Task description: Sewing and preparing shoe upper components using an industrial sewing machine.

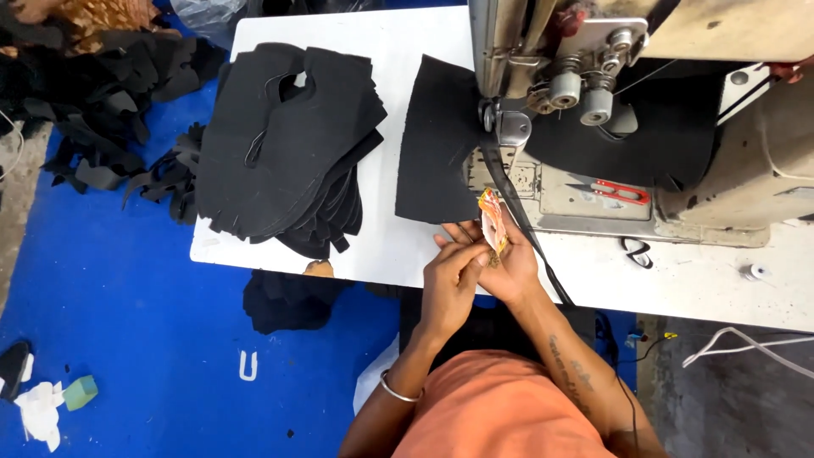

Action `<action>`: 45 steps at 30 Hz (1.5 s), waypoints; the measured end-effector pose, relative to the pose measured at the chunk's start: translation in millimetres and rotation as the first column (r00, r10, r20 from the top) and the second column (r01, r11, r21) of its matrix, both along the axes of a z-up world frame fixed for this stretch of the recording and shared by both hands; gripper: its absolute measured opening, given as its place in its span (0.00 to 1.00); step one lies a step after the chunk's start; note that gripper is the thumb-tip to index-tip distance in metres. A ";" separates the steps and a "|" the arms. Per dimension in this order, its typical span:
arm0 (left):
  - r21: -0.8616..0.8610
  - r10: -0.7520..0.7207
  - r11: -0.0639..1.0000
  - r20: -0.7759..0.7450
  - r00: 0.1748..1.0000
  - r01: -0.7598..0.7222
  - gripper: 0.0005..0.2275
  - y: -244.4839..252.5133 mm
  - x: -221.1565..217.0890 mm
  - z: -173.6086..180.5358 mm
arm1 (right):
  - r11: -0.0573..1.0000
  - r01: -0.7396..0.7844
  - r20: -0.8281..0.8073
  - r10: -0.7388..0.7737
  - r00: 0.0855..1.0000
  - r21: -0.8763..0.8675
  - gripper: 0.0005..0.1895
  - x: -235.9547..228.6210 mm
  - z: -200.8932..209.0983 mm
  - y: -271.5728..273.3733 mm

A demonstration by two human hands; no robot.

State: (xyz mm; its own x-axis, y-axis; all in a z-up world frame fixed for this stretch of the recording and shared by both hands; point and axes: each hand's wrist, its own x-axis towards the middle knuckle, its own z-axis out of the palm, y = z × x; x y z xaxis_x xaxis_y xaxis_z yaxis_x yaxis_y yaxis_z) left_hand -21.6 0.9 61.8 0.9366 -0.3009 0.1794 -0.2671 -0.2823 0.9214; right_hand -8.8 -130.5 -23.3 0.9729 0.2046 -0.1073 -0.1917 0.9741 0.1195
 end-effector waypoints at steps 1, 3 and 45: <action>-0.024 0.002 1.000 -0.014 1.000 -0.002 0.08 0.0 0.8 1.0 | 1.000 -0.004 0.024 0.003 1.000 0.012 0.25 0.4 2.7 0.0; -0.023 0.006 1.000 -0.039 0.999 -0.007 0.07 0.9 3.6 -0.1 | 1.000 -0.008 -0.003 0.009 1.000 0.029 0.25 1.0 5.7 0.6; 0.399 0.303 0.847 0.184 0.935 -0.352 0.08 154.7 123.5 -61.7 | 0.932 -0.177 -0.275 0.089 0.957 -0.317 0.30 -45.6 5.0 -27.3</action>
